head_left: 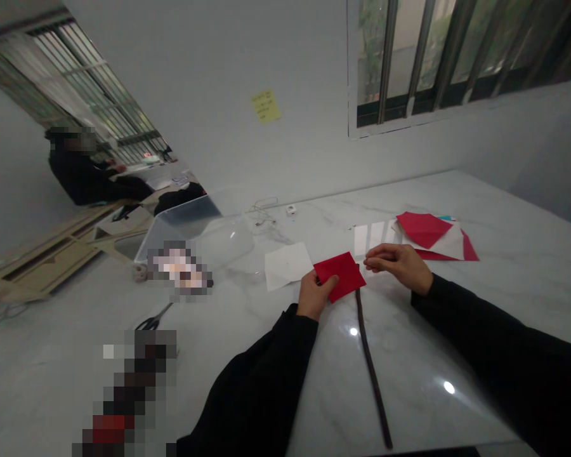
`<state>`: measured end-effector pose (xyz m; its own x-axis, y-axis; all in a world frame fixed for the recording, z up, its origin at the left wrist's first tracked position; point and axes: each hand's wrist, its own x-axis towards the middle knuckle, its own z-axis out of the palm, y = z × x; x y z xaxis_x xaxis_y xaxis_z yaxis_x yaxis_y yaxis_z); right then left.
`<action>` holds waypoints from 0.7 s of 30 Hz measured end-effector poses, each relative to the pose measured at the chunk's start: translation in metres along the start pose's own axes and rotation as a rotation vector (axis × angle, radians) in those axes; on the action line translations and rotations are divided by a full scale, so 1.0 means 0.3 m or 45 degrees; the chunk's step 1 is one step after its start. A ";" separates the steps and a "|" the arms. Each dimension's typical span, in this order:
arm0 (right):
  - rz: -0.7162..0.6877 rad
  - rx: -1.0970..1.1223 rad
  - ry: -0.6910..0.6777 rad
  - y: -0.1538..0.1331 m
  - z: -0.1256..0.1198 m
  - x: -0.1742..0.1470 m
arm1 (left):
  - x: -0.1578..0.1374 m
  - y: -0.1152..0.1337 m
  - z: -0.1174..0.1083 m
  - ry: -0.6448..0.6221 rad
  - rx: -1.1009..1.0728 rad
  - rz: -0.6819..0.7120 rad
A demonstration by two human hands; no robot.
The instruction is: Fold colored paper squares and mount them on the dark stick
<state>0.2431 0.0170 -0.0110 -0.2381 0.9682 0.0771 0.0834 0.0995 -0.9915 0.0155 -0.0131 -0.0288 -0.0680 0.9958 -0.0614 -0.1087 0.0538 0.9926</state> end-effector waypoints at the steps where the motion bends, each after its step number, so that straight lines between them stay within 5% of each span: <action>1: -0.047 -0.016 0.016 -0.011 0.006 -0.004 | -0.001 0.000 0.003 -0.007 -0.009 -0.011; 10: -0.521 -0.404 0.024 -0.014 0.051 -0.025 | -0.007 -0.014 0.014 -0.089 -0.029 0.000; 21: -0.384 -0.434 -0.119 0.003 0.097 -0.050 | -0.026 -0.018 0.029 -0.156 -0.049 -0.008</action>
<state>0.2186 -0.0040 -0.0160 -0.3854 0.8611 0.3317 0.3065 0.4585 -0.8342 0.0254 -0.0206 -0.0327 0.0544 0.9972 -0.0520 -0.1471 0.0595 0.9873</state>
